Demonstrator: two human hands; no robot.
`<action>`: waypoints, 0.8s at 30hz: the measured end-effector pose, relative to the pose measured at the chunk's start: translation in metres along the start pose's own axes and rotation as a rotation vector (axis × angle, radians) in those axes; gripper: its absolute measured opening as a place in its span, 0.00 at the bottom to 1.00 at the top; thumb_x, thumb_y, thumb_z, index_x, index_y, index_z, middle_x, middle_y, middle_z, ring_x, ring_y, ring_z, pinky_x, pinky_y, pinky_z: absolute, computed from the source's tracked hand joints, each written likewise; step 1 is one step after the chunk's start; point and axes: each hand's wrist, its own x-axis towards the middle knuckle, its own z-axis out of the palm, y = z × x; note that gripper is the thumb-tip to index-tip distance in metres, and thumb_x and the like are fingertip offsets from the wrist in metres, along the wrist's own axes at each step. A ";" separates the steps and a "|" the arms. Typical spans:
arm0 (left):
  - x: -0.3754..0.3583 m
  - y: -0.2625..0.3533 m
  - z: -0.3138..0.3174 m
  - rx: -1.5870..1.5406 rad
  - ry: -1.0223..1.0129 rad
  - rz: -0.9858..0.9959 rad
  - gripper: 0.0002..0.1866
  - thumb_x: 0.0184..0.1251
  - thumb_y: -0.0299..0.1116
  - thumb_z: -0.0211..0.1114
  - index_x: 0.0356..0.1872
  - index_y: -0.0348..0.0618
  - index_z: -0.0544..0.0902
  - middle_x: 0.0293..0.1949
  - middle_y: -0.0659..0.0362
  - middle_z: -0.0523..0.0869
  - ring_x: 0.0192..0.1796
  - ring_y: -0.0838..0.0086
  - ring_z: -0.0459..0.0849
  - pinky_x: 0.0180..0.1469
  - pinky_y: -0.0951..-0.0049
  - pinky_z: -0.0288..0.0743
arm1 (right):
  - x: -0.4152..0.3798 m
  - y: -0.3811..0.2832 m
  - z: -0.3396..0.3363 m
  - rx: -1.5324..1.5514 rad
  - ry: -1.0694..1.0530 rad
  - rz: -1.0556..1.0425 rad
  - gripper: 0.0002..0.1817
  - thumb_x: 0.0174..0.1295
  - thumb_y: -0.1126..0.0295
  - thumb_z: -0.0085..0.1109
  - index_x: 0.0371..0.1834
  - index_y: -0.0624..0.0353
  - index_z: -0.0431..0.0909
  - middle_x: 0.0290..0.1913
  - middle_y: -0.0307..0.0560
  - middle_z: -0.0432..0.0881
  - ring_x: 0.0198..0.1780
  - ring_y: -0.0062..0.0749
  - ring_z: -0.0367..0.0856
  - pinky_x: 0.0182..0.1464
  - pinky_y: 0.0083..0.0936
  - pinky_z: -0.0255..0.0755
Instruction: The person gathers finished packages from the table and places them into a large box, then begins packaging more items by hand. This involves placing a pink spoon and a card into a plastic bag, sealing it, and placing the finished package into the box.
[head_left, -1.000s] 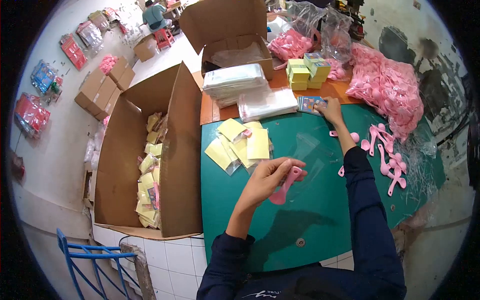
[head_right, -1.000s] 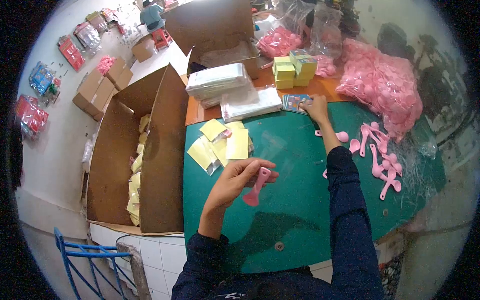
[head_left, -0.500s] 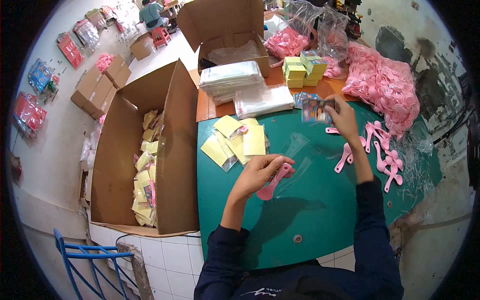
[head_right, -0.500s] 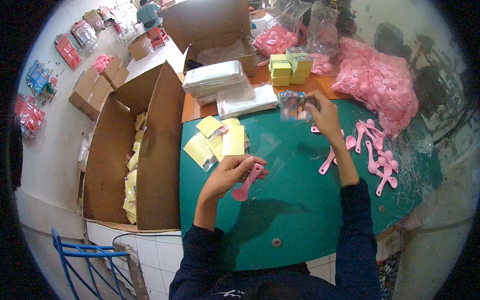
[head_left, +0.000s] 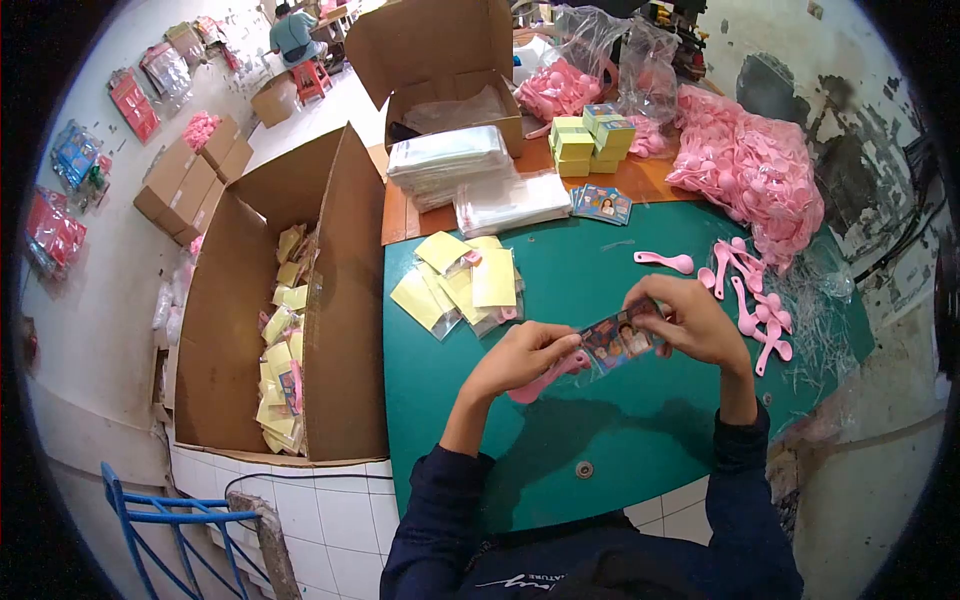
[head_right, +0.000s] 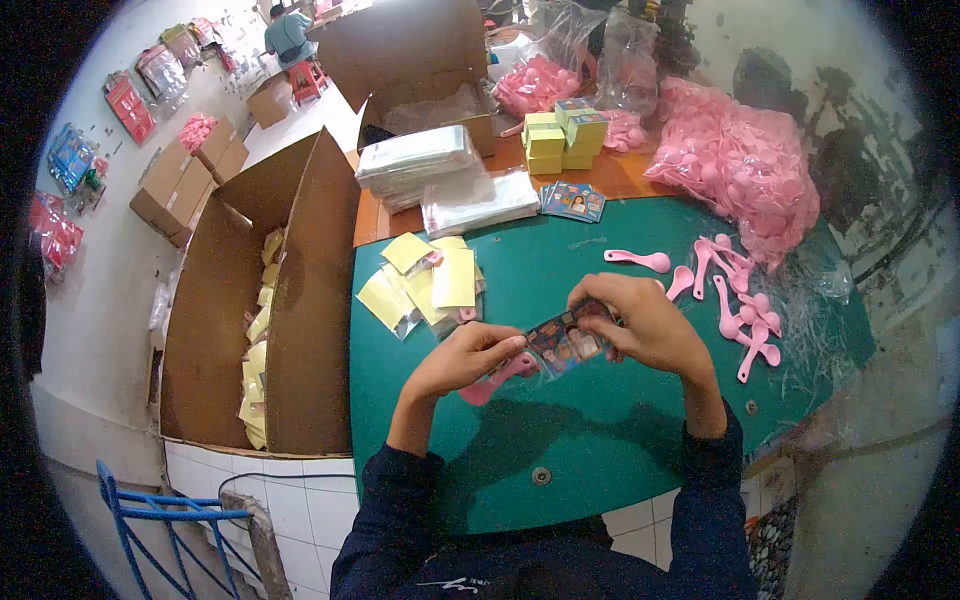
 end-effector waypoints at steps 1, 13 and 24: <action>-0.001 0.004 0.000 -0.027 0.008 0.013 0.16 0.69 0.41 0.54 0.35 0.36 0.80 0.17 0.59 0.74 0.20 0.79 0.68 0.25 0.73 0.63 | -0.002 0.000 0.000 0.079 -0.019 0.047 0.06 0.58 0.79 0.56 0.37 0.64 0.73 0.29 0.42 0.77 0.22 0.20 0.77 0.19 0.17 0.72; -0.002 0.001 0.004 -0.089 -0.042 0.104 0.15 0.67 0.40 0.56 0.38 0.38 0.82 0.18 0.58 0.76 0.21 0.78 0.70 0.25 0.73 0.65 | -0.022 0.008 0.007 0.172 0.023 0.182 0.07 0.56 0.78 0.57 0.35 0.66 0.69 0.28 0.46 0.77 0.24 0.27 0.82 0.18 0.19 0.74; 0.000 0.008 0.014 0.005 -0.092 0.079 0.16 0.67 0.41 0.57 0.47 0.40 0.79 0.26 0.52 0.83 0.26 0.73 0.80 0.30 0.70 0.72 | -0.016 0.024 0.038 -0.097 -0.151 0.053 0.16 0.53 0.62 0.63 0.37 0.63 0.75 0.29 0.53 0.80 0.32 0.46 0.80 0.35 0.31 0.71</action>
